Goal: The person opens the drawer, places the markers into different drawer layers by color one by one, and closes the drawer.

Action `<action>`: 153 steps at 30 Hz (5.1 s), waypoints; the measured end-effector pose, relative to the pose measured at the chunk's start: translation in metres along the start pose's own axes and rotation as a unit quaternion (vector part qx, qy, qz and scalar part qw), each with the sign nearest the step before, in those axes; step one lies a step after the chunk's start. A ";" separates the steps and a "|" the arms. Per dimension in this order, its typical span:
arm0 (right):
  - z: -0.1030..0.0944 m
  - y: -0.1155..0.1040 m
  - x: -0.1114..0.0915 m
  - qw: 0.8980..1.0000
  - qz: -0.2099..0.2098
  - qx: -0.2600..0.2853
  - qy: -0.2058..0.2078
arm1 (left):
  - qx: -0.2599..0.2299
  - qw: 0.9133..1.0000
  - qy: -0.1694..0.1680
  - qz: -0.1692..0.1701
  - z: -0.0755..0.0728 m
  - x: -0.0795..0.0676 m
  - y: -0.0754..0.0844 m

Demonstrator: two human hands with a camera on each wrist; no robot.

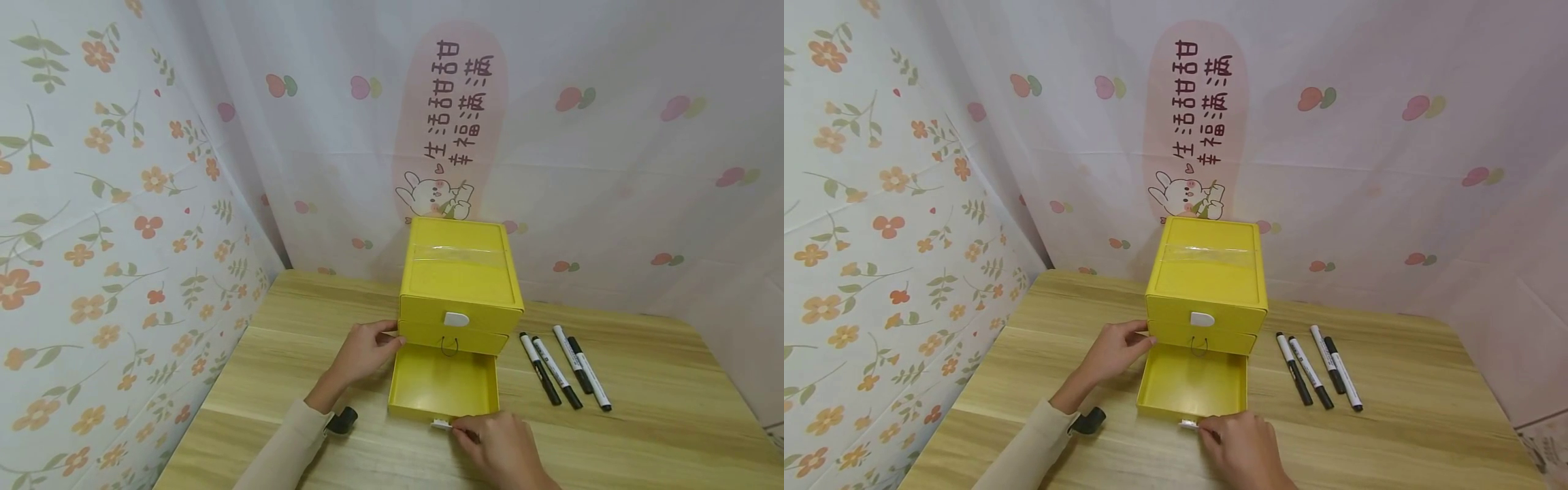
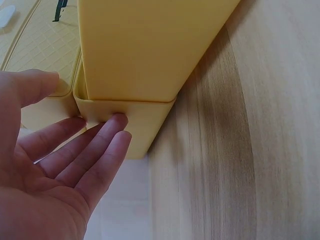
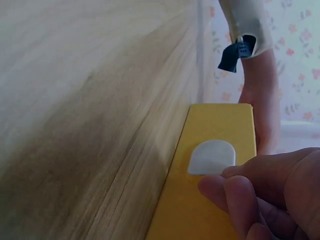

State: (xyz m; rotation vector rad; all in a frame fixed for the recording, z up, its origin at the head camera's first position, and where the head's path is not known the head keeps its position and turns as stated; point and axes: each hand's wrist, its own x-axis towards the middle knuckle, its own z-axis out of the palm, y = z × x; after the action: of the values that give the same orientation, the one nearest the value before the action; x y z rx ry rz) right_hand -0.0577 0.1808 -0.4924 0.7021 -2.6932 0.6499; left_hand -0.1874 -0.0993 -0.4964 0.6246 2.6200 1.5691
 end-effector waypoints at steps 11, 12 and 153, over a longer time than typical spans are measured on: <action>-0.006 -0.005 -0.011 0.999 0.005 0.013 -0.039 | -0.004 1.000 -0.002 -0.006 0.000 0.000 0.000; -0.007 -0.005 -0.012 0.999 0.005 0.013 -0.044 | -0.002 1.000 -0.002 -0.006 0.000 0.001 0.001; -0.073 0.064 0.005 0.978 0.192 -0.070 0.034 | -0.007 1.000 0.000 -0.013 0.001 0.000 -0.002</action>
State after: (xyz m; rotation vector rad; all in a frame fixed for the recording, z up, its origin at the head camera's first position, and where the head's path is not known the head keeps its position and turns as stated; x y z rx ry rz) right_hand -0.0837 0.2645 -0.4500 0.1198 -2.7962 0.5481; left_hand -0.1881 -0.0994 -0.4989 0.5861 2.6040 1.5788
